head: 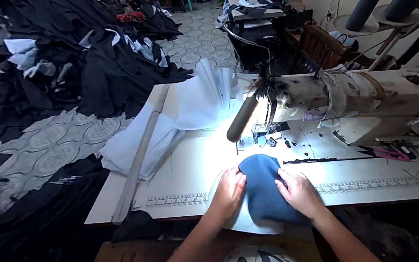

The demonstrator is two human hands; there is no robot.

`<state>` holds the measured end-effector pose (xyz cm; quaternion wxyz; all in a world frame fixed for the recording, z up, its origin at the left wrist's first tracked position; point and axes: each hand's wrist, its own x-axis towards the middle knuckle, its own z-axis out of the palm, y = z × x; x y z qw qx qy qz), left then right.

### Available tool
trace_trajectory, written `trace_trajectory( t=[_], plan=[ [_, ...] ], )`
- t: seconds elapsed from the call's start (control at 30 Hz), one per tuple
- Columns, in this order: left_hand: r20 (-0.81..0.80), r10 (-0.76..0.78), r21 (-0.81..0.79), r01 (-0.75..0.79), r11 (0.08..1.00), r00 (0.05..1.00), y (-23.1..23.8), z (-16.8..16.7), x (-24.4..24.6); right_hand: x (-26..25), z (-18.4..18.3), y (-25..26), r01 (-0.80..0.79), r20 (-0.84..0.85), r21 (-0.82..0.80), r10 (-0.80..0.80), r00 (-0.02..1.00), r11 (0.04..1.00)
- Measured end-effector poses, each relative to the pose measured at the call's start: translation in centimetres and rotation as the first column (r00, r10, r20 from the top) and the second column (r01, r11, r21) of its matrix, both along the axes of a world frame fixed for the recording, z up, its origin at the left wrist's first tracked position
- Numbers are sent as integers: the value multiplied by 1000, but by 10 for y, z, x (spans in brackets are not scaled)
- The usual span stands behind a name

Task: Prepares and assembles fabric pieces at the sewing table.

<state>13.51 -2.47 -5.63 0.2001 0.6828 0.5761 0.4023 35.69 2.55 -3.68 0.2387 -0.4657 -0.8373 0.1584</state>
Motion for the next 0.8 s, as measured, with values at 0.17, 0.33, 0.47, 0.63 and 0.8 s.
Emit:
trace_trajectory(
  t=[0.17,0.33,0.47,0.63,0.8],
  plan=[
    [-71,3,-231,-19,973,997,25,30,-7,7,16,7,-45,79,-166,59,995,985],
    [-346,9,-125,-55,991,938,38,30,0,17,36,28,1,162,-410,72,984,912],
    [-487,54,20,-51,998,872,42,26,-3,18,43,39,3,204,-471,106,973,882],
    [-284,-100,-309,8,951,953,70,33,-22,24,29,57,-117,62,-356,148,987,927],
    [-147,-105,-253,65,965,984,57,29,-29,20,9,49,-13,-86,-167,-2,996,986]
  ],
)
